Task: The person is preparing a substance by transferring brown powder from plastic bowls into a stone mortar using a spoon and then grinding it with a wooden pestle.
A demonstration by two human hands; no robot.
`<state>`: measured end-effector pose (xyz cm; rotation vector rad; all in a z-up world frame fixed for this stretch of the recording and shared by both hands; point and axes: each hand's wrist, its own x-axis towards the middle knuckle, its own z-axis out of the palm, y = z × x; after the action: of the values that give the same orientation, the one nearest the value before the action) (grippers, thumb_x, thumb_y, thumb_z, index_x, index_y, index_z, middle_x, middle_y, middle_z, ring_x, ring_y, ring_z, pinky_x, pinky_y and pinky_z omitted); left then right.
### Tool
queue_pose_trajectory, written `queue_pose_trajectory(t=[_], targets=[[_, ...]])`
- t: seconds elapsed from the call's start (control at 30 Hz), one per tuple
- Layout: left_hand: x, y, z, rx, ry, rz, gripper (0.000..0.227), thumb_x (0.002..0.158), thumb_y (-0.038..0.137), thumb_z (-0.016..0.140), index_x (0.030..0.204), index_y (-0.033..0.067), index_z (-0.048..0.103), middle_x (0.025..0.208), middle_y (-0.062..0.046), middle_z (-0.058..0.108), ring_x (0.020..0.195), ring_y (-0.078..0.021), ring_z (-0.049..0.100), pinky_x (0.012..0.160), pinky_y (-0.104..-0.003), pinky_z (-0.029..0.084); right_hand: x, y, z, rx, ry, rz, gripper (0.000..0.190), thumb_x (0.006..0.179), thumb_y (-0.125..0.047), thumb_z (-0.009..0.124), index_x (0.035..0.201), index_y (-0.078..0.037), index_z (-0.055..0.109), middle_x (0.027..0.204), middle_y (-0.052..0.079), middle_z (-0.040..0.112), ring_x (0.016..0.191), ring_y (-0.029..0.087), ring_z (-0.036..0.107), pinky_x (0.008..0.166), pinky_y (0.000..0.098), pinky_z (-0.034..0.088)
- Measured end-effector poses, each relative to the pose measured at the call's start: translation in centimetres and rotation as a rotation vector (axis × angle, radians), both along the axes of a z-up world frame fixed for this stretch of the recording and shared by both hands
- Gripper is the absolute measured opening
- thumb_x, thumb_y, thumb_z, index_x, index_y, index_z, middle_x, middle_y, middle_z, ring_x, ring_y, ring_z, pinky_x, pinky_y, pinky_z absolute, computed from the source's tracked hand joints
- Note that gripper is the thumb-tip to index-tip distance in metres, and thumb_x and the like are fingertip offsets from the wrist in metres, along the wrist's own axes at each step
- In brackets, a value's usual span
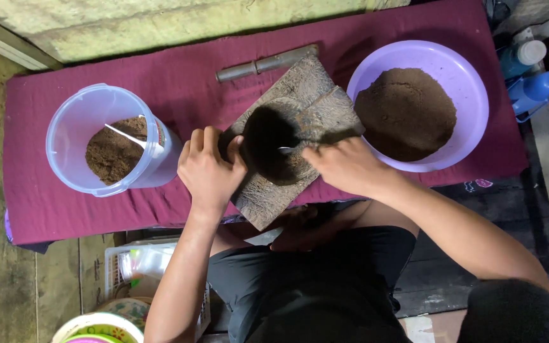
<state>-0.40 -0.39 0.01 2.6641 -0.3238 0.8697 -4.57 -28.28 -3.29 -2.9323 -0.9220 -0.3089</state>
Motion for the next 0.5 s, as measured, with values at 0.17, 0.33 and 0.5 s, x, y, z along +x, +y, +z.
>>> queue_pose_trajectory(t=[0.17, 0.33, 0.5], targets=[[0.1, -0.2, 0.0, -0.045, -0.027, -0.002, 0.034, 0.088, 0.046, 0.078, 0.090, 0.0164, 0.061, 0.079, -0.001, 0.052, 0.068, -0.0298, 0.064, 0.065, -0.037, 0.052, -3.0, 1.0, 5.7, 0.217, 0.218, -0.204, 0.016, 0.099, -0.025, 0.052, 0.095, -0.014, 0.064, 0.056, 0.013, 0.068, 0.059, 0.037, 0.073, 0.051, 0.0456, 0.055], [0.1, -0.1, 0.0, -0.040, -0.024, -0.013, 0.034, 0.087, 0.044, 0.079, 0.091, 0.0163, 0.061, 0.079, -0.002, 0.052, 0.068, -0.0304, 0.064, 0.064, -0.038, 0.052, -3.1, 2.2, 5.3, 0.357, 0.519, -0.288, 0.027, 0.103, -0.024, 0.046, 0.093, -0.007, 0.064, 0.065, 0.022, 0.072, 0.067, 0.041, 0.075, 0.055, 0.0485, 0.057], [0.1, 0.0, -0.5, -0.037, -0.020, 0.003, 0.036, 0.086, 0.048, 0.080, 0.090, 0.0175, 0.061, 0.079, 0.000, 0.052, 0.068, -0.0292, 0.064, 0.065, -0.038, 0.051, -1.3, 0.4, 7.5, 0.032, 0.323, -0.303, 0.027, 0.102, -0.030, 0.047, 0.091, -0.012, 0.065, 0.066, 0.019, 0.072, 0.069, 0.042, 0.076, 0.062, 0.0537, 0.058]])
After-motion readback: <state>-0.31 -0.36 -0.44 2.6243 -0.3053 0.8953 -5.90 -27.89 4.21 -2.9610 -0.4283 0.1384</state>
